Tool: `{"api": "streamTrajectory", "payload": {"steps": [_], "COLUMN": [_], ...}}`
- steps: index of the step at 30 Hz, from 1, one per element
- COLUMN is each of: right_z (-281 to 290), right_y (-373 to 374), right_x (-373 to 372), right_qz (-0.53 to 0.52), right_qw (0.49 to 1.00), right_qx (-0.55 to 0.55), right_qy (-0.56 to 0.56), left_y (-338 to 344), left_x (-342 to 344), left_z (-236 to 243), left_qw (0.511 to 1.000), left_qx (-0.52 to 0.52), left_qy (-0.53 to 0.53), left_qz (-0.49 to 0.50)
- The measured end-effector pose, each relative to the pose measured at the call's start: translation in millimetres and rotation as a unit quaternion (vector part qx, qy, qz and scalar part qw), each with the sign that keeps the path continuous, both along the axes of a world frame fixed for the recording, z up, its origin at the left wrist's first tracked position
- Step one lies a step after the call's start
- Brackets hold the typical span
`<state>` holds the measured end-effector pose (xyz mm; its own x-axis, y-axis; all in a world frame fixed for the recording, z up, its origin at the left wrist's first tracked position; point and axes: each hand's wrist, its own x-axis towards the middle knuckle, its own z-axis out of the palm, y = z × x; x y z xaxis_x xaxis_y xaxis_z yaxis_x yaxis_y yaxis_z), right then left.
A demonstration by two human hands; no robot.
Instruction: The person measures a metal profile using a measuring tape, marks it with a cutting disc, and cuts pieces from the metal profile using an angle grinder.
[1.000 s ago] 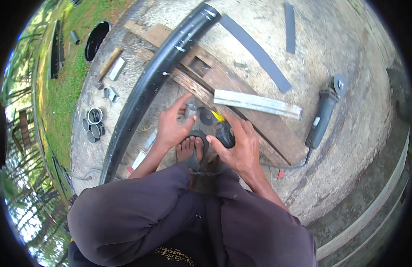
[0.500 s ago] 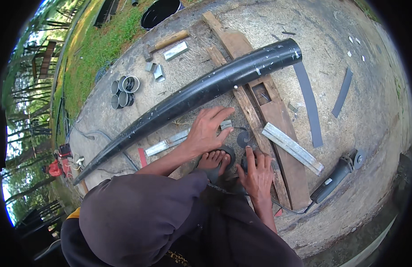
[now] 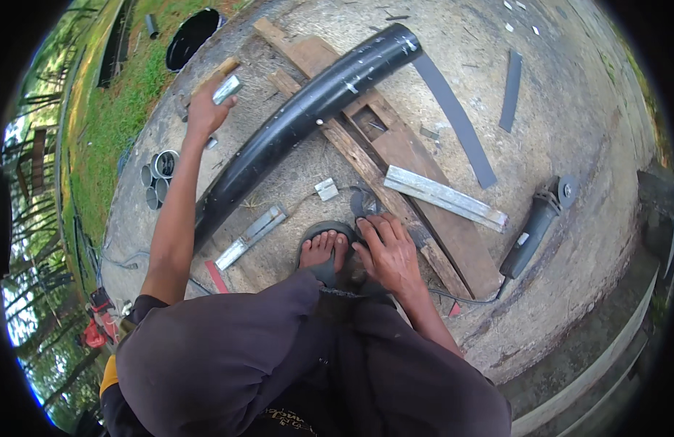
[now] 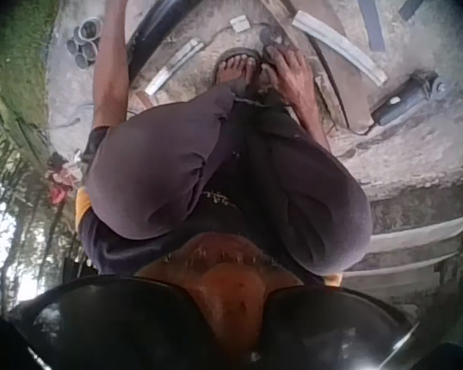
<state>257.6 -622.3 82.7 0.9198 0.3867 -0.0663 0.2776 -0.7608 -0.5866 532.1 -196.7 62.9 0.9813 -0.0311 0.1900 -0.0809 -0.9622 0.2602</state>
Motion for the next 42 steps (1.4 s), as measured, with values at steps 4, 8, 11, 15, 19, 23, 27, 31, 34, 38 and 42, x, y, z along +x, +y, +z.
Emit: {"api": "streamTrajectory", "payload": {"steps": [4, 8, 11, 15, 19, 23, 27, 31, 34, 38, 42], "right_z": [10, 23, 7, 32, 78, 96, 90, 92, 92, 103, 121], "right_y": [-42, -78, -106, -96, -63, -29, -12, -18, -25, -22, -14], "right_x": [21, 50, 50, 56, 56, 51, 46, 43, 42, 40, 48], "right_qz": [-0.119, -0.212, -0.144, -0.158, -0.164, -0.145, -0.176, -0.146, -0.082, -0.169, -0.22], "right_qw": [0.983, 0.954, 0.975, 0.97, 0.956, 0.954, 0.919, 0.929, 0.928, 0.912, 0.872], "right_qx": [-0.006, -0.135, -0.114, -0.084, 0.038, 0.208, 0.325, 0.304, 0.28, 0.328, 0.422], "right_qy": [-0.14, -0.163, -0.125, -0.166, -0.241, -0.163, -0.136, -0.152, -0.231, -0.178, -0.114], "left_y": [-100, -178, -218, -240, -248, -263, -265, -263, -260, -255, -252], "left_x": [-29, -82, -117, -148, -160, -157, -156, -161, -163, -166, -167], "left_z": [70, 93, 89, 93, 97, 116, 138, 141, 143, 143, 144], "left_qw": [0.99, 0.951, 0.926, 0.904, 0.818, 0.729, 0.622, 0.612, 0.583, 0.558, 0.615], "left_qx": [-0.082, -0.149, -0.221, -0.353, -0.491, -0.581, -0.657, -0.68, -0.705, -0.718, -0.66], "left_qy": [-0.09, -0.167, -0.087, 0.076, 0.207, 0.22, 0.342, 0.291, 0.323, 0.341, 0.358], "left_qz": [-0.077, -0.214, -0.293, -0.229, -0.215, -0.29, -0.255, -0.281, -0.243, -0.241, -0.242]}}
